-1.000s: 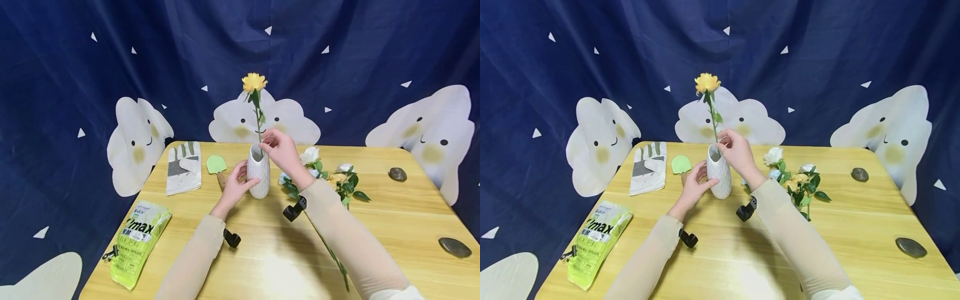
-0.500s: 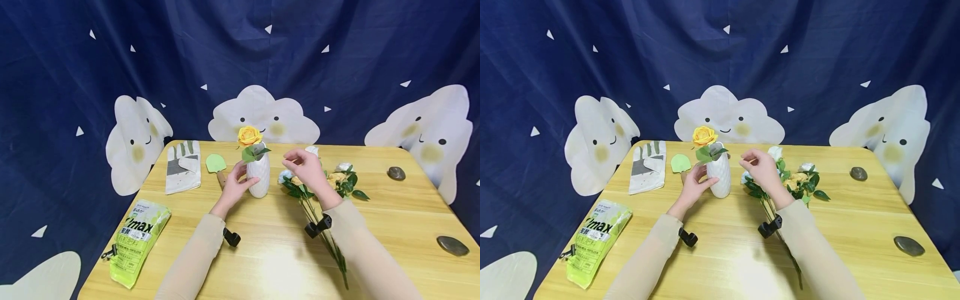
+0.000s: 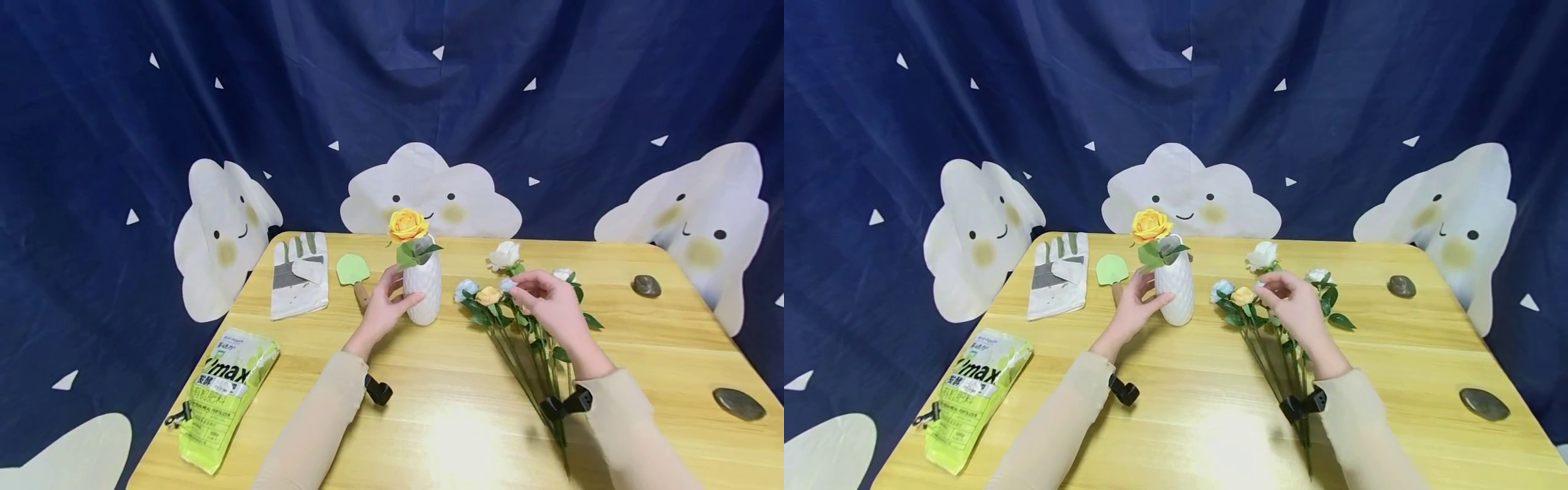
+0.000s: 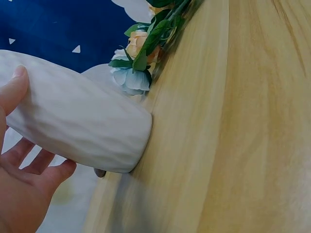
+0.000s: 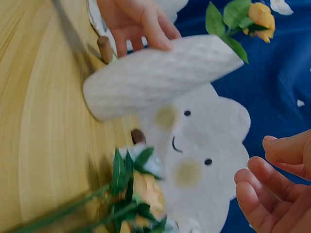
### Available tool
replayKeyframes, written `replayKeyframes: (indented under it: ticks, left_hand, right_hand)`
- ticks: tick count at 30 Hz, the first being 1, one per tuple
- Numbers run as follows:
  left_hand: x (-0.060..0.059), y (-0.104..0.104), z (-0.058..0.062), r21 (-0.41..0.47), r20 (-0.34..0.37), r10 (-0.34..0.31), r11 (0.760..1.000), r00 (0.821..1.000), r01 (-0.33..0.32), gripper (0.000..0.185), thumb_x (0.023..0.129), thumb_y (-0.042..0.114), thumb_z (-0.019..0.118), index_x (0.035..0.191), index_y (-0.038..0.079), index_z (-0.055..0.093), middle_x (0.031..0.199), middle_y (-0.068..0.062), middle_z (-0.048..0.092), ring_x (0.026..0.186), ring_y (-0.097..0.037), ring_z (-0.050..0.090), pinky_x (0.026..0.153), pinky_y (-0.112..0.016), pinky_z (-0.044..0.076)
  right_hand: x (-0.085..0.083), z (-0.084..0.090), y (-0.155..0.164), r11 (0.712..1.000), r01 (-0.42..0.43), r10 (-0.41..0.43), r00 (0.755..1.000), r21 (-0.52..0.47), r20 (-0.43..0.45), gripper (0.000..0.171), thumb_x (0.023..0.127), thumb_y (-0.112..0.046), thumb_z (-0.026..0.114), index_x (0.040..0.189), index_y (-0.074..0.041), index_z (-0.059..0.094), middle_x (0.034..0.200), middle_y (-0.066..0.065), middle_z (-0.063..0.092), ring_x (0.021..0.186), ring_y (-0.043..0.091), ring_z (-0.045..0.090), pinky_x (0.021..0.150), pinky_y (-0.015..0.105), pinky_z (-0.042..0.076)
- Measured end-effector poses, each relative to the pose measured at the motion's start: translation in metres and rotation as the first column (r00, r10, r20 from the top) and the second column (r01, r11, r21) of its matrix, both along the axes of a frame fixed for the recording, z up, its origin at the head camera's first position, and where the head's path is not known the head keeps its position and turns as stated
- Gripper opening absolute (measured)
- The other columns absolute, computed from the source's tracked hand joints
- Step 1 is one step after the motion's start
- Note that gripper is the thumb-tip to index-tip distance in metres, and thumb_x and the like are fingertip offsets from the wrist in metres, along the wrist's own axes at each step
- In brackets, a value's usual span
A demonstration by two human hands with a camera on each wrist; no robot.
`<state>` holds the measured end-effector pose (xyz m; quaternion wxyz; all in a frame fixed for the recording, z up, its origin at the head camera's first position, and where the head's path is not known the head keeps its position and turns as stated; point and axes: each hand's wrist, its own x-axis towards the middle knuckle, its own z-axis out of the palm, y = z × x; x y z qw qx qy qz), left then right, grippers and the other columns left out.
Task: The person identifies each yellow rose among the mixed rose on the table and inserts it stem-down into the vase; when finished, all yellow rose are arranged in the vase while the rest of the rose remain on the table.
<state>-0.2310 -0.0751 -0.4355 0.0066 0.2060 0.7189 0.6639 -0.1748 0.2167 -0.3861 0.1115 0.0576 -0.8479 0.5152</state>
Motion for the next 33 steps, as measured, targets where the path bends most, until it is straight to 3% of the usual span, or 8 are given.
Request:
replayKeyframes:
  ticks: [5, 8, 12, 16, 18, 26, 29, 33]
  left_hand:
    - [0.0, 0.0, -0.002, 0.019, 0.002, 0.004, 1.0, 1.0, -0.004, 0.061, 0.084, 0.008, 0.069, 0.137, 0.007, 0.038, 0.136, -0.017, 0.043, 0.123, -0.033, 0.041, 0.097, -0.044, 0.041]
    - [0.0, -0.001, -0.003, 0.022, -0.004, 0.003, 1.0, 1.0, -0.002, 0.061, 0.084, 0.008, 0.069, 0.136, 0.007, 0.039, 0.136, -0.017, 0.043, 0.123, -0.034, 0.042, 0.097, -0.045, 0.041]
    - [0.0, -0.001, -0.003, 0.022, -0.005, 0.004, 1.0, 1.0, -0.004, 0.061, 0.084, 0.01, 0.07, 0.137, 0.008, 0.039, 0.136, -0.016, 0.043, 0.123, -0.033, 0.042, 0.097, -0.046, 0.041]
    - [0.0, -0.001, -0.003, 0.021, -0.006, 0.007, 1.0, 1.0, -0.007, 0.061, 0.084, 0.01, 0.07, 0.137, 0.008, 0.039, 0.136, -0.016, 0.043, 0.123, -0.033, 0.042, 0.097, -0.046, 0.041]
    - [0.0, -0.002, -0.003, 0.021, -0.006, 0.006, 1.0, 1.0, -0.005, 0.061, 0.084, 0.01, 0.069, 0.137, 0.008, 0.039, 0.136, -0.016, 0.043, 0.123, -0.033, 0.042, 0.097, -0.046, 0.041]
    - [0.001, -0.002, -0.003, 0.02, -0.006, 0.015, 1.0, 1.0, -0.015, 0.061, 0.084, 0.01, 0.069, 0.137, 0.009, 0.04, 0.134, -0.016, 0.046, 0.122, -0.031, 0.044, 0.096, -0.044, 0.042]
    - [0.0, -0.002, -0.003, 0.019, -0.009, 0.01, 1.0, 1.0, -0.01, 0.06, 0.084, 0.01, 0.069, 0.137, 0.009, 0.039, 0.134, -0.016, 0.045, 0.122, -0.032, 0.044, 0.096, -0.044, 0.043]
    - [0.001, -0.002, -0.002, 0.023, -0.002, 0.006, 1.0, 1.0, -0.006, 0.06, 0.084, 0.01, 0.069, 0.137, 0.008, 0.039, 0.133, -0.017, 0.046, 0.122, -0.032, 0.043, 0.096, -0.045, 0.042]
  right_hand:
    - [0.014, -0.005, 0.022, 0.998, 0.021, -0.021, 1.0, -0.054, -0.005, 0.021, 0.088, -0.01, 0.064, 0.104, 0.003, 0.06, 0.083, 0.005, 0.065, 0.066, 0.013, 0.062, 0.055, 0.028, 0.054]
    - [0.019, -0.018, 0.041, 0.996, 0.039, -0.04, 0.999, -0.079, -0.011, 0.021, 0.088, -0.01, 0.065, 0.104, 0.002, 0.059, 0.082, 0.005, 0.064, 0.066, 0.014, 0.063, 0.054, 0.028, 0.054]
    - [0.011, -0.07, 0.083, 0.992, 0.046, -0.049, 0.999, -0.115, -0.021, 0.027, 0.087, -0.014, 0.067, 0.109, -0.001, 0.061, 0.087, 0.011, 0.064, 0.068, 0.018, 0.064, 0.053, 0.029, 0.054]
    - [0.003, -0.12, 0.121, 0.986, 0.098, -0.1, 0.995, -0.138, -0.011, 0.036, 0.085, -0.023, 0.069, 0.114, -0.004, 0.06, 0.09, 0.008, 0.065, 0.069, 0.019, 0.065, 0.053, 0.032, 0.055]
    - [0.009, -0.122, 0.127, 0.977, 0.131, -0.129, 0.991, -0.166, 0.022, 0.04, 0.084, -0.025, 0.07, 0.114, -0.001, 0.059, 0.091, 0.007, 0.066, 0.069, 0.019, 0.066, 0.054, 0.035, 0.055]
    - [0.04, -0.077, 0.107, 0.956, 0.165, -0.098, 0.959, -0.241, 0.266, 0.034, 0.088, -0.006, 0.063, 0.111, 0.014, 0.048, 0.078, 0.003, 0.065, 0.064, 0.019, 0.065, 0.058, 0.035, 0.056]
    - [0.039, -0.077, 0.105, 0.956, 0.16, -0.069, 0.937, -0.245, 0.341, 0.039, 0.09, -0.004, 0.06, 0.117, 0.018, 0.042, 0.079, 0.004, 0.065, 0.066, 0.017, 0.064, 0.061, 0.036, 0.056]
    - [0.034, -0.086, 0.105, 0.974, 0.125, -0.046, 0.926, -0.188, 0.374, 0.045, 0.09, -0.006, 0.06, 0.122, 0.019, 0.038, 0.086, 0.009, 0.064, 0.068, 0.015, 0.063, 0.064, 0.036, 0.056]
